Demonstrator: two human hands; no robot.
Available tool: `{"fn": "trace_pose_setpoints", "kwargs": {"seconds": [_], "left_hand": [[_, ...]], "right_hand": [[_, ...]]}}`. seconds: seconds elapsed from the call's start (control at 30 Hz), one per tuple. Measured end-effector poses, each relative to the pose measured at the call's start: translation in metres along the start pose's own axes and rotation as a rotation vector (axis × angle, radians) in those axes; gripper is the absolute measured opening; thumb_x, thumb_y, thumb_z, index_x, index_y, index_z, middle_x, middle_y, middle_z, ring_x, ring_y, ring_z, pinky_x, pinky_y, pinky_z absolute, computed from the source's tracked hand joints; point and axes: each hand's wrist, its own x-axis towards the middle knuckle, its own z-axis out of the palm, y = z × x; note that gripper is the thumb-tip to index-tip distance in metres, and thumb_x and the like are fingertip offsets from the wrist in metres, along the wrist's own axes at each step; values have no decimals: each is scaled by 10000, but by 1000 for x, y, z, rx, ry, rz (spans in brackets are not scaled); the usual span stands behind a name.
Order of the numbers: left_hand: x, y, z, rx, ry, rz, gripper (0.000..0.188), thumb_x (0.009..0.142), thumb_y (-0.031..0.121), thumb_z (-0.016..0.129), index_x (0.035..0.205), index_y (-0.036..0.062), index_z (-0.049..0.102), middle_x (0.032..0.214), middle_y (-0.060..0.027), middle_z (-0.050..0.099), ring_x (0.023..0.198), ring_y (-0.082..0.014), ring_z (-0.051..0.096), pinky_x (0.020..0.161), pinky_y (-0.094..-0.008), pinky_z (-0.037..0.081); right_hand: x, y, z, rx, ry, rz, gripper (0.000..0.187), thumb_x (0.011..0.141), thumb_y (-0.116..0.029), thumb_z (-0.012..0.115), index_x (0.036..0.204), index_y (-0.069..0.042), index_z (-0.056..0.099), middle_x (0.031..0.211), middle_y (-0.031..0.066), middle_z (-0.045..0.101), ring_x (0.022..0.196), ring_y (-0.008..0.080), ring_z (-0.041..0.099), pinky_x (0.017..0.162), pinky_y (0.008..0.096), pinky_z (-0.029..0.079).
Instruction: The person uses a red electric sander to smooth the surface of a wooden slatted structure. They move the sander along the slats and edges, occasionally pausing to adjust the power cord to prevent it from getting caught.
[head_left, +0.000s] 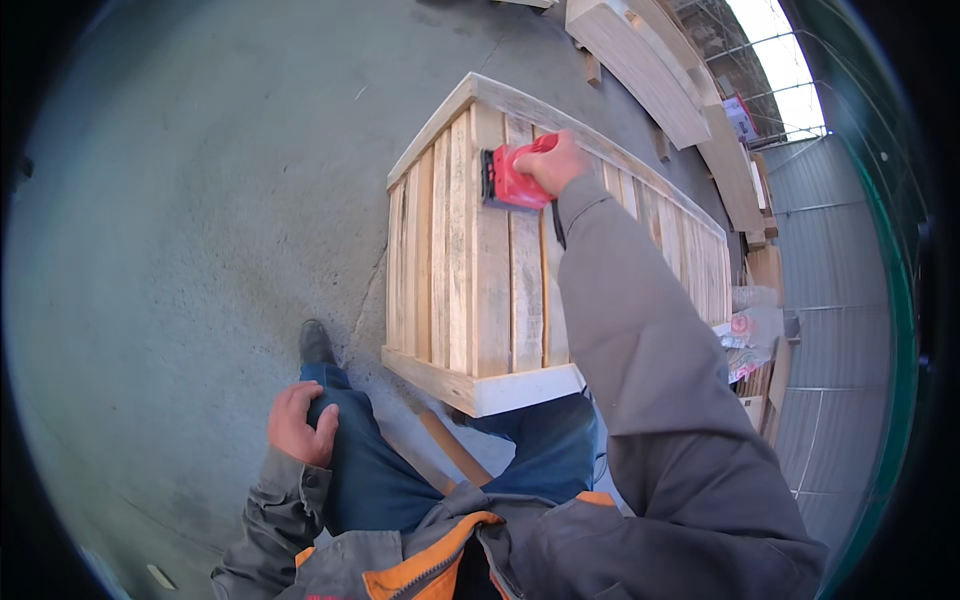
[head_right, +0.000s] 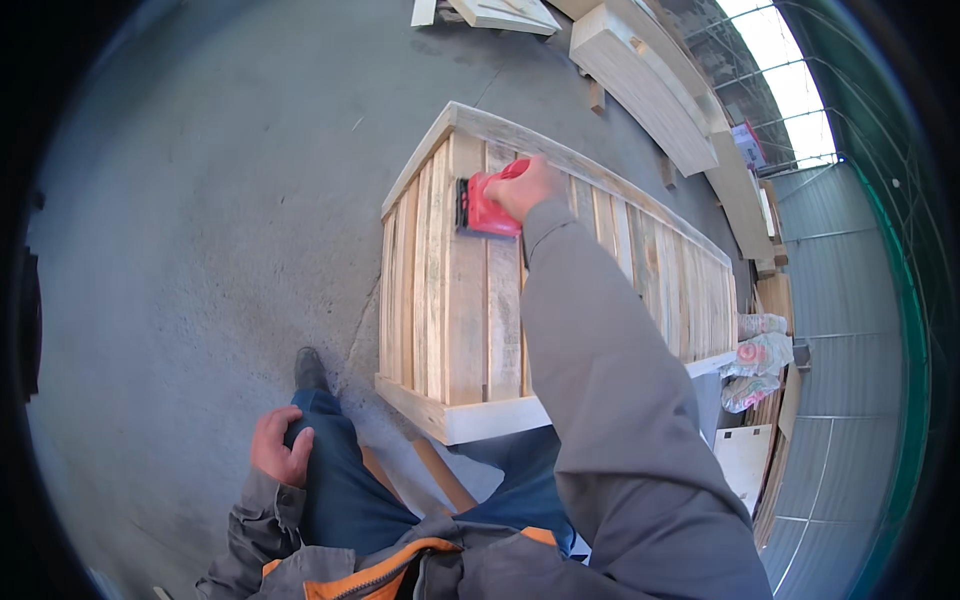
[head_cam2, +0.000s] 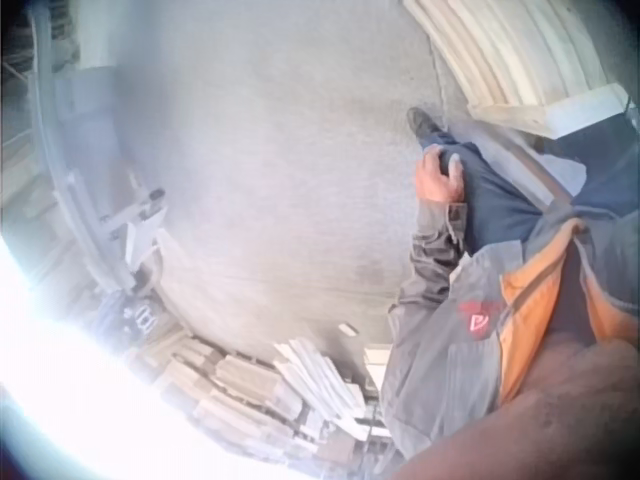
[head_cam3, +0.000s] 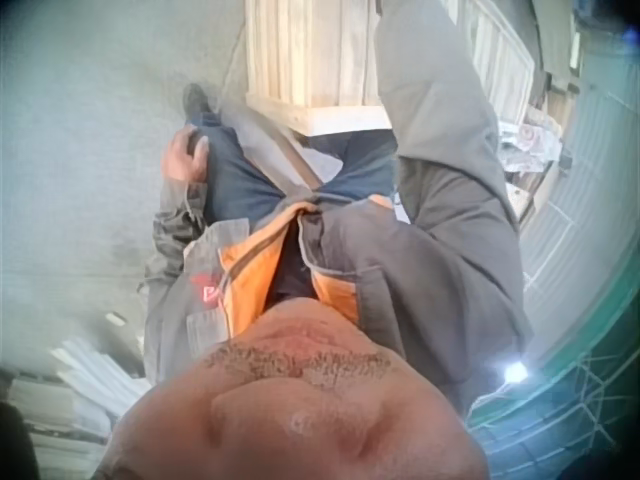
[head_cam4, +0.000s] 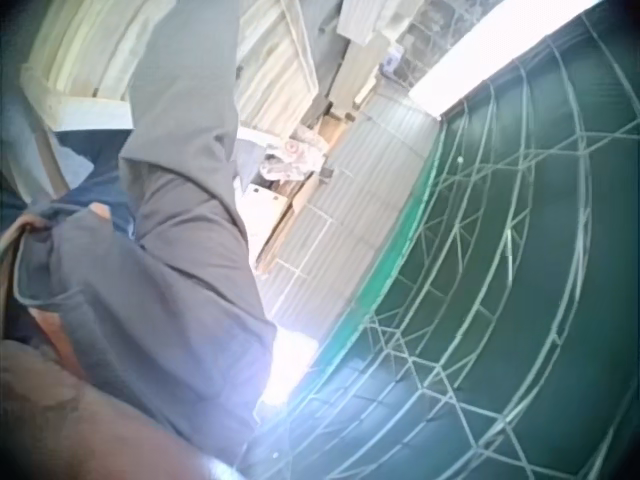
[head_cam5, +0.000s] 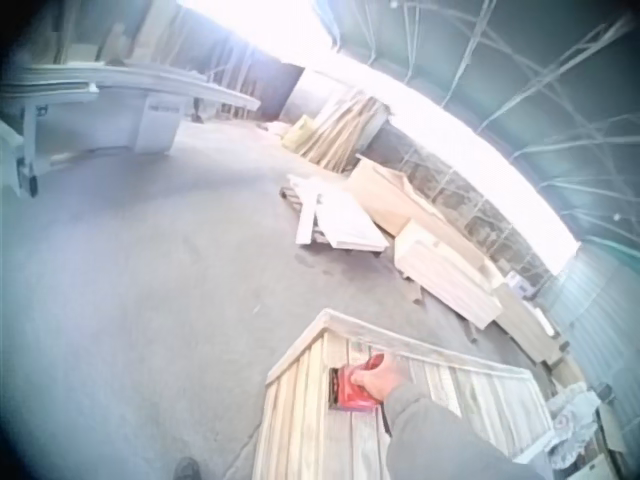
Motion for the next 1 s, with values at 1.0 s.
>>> {"fn": "trace_pose_setpoints", "kwargs": {"seconds": [1.0], "left_hand": [[90,235,154,-197,52,566,656,956,365,700,1489,25,526,1538,-221,511,1450,-450,417,1250,-531,278]], "right_hand": [[-214,51,10,310,-132,-141,616,965,-458,604,1526,-234,483,1354,262,572,1114,475,674,947,519,559]]}}
